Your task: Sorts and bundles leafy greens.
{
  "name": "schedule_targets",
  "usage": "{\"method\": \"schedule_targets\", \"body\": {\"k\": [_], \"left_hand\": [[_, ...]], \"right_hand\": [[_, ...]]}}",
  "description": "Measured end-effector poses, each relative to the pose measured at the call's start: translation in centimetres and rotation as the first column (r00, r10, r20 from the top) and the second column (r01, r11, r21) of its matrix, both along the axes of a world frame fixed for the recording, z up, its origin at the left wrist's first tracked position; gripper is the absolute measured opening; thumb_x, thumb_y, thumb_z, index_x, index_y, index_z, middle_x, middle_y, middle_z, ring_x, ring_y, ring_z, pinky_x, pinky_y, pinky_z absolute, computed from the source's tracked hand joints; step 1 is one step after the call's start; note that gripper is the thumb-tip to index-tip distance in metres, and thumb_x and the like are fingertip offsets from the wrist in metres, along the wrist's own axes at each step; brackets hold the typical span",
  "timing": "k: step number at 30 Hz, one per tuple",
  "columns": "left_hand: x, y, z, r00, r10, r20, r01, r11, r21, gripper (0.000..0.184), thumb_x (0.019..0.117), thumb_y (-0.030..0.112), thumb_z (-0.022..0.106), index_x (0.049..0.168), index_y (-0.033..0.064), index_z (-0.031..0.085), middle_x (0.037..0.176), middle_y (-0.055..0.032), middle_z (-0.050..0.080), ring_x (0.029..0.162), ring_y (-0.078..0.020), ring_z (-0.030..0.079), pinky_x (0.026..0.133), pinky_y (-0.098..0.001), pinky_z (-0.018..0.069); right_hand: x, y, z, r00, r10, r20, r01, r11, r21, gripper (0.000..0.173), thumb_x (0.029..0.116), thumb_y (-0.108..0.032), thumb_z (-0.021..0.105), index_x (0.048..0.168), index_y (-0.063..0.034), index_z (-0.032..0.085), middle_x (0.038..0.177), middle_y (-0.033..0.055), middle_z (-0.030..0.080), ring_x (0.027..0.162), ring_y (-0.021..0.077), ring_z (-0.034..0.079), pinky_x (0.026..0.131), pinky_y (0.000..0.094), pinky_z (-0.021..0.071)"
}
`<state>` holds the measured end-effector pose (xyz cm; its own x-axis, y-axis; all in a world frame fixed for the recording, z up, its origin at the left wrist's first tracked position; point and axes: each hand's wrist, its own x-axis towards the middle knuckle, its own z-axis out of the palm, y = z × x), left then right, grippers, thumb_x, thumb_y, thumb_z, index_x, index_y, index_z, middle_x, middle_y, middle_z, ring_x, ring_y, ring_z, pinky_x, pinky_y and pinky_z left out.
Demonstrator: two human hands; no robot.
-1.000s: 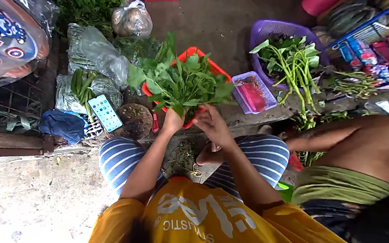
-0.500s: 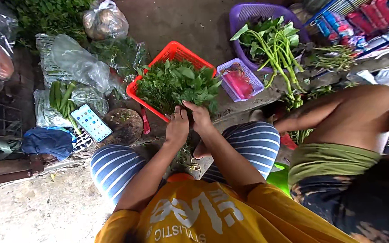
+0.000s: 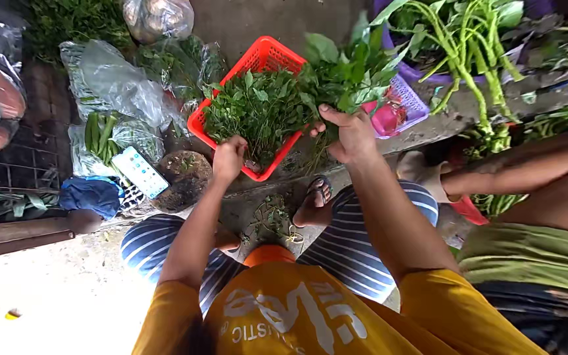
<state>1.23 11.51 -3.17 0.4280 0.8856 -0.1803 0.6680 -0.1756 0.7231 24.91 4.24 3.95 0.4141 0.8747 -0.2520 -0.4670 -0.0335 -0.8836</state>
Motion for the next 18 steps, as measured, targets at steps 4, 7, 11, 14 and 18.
{"method": "schedule_targets", "body": {"k": [4,7,11,14,18], "left_hand": [[4.3,4.3,-1.6,0.957,-0.12,-0.264,0.09,0.988,-0.126,0.036,0.108,0.028,0.051,0.127,0.002,0.066,0.12,-0.0234,0.069,0.117,-0.042,0.065,0.102,-0.063,0.0484],[6.4,5.6,-2.9,0.897,-0.17,-0.407,0.081,0.97,-0.227,0.035,0.1032,0.026,0.059,0.127,0.0008,0.065,0.126,-0.0276,0.065,0.122,-0.0468,0.061,0.1,-0.0689,0.0471],[5.8,5.9,-2.7,0.942,-0.097,-0.32,0.0,0.957,-0.291,0.03,0.0989,0.016,0.063,0.124,-0.001,0.067,0.125,-0.0266,0.066,0.122,-0.0438,0.061,0.103,-0.0656,0.0456],[5.1,5.6,-1.7,0.951,-0.07,-0.302,-0.026,0.953,-0.303,0.031,0.0995,0.015,0.062,0.126,-0.0003,0.066,0.124,-0.0252,0.066,0.119,-0.0413,0.062,0.103,-0.062,0.0467],[6.1,4.8,-2.2,0.881,-0.175,-0.44,0.073,0.968,-0.238,0.036,0.1007,0.014,0.06,0.132,-0.0027,0.061,0.13,-0.0284,0.063,0.126,-0.0452,0.059,0.105,-0.0652,0.046]], "right_hand": [[0.6,-0.9,0.7,0.997,0.012,0.079,-0.017,0.997,0.071,0.014,0.0967,0.004,0.055,0.104,-0.0076,0.057,0.076,0.002,0.066,0.061,0.0133,0.064,0.064,0.0318,0.0606],[1.6,-1.4,1.2,0.992,-0.056,0.111,0.042,0.991,0.127,0.015,0.0959,0.005,0.056,0.103,-0.0078,0.058,0.077,0.0005,0.067,0.061,0.012,0.065,0.064,0.0304,0.0609],[2.5,-1.9,1.8,0.99,-0.104,0.096,0.089,0.984,0.153,0.014,0.0961,0.004,0.055,0.103,-0.0078,0.058,0.073,-0.0007,0.067,0.06,0.0116,0.065,0.065,0.0304,0.0613],[2.7,-2.4,2.1,0.988,-0.104,0.116,0.086,0.985,0.149,0.014,0.0954,0.004,0.057,0.103,-0.0083,0.058,0.075,-0.0013,0.068,0.062,0.0114,0.066,0.066,0.0304,0.0615],[2.3,-2.8,2.5,0.983,-0.109,0.146,0.089,0.986,0.139,0.014,0.0961,0.002,0.061,0.107,-0.0078,0.058,0.079,-0.0018,0.07,0.065,0.0103,0.068,0.067,0.0289,0.0621]]}}
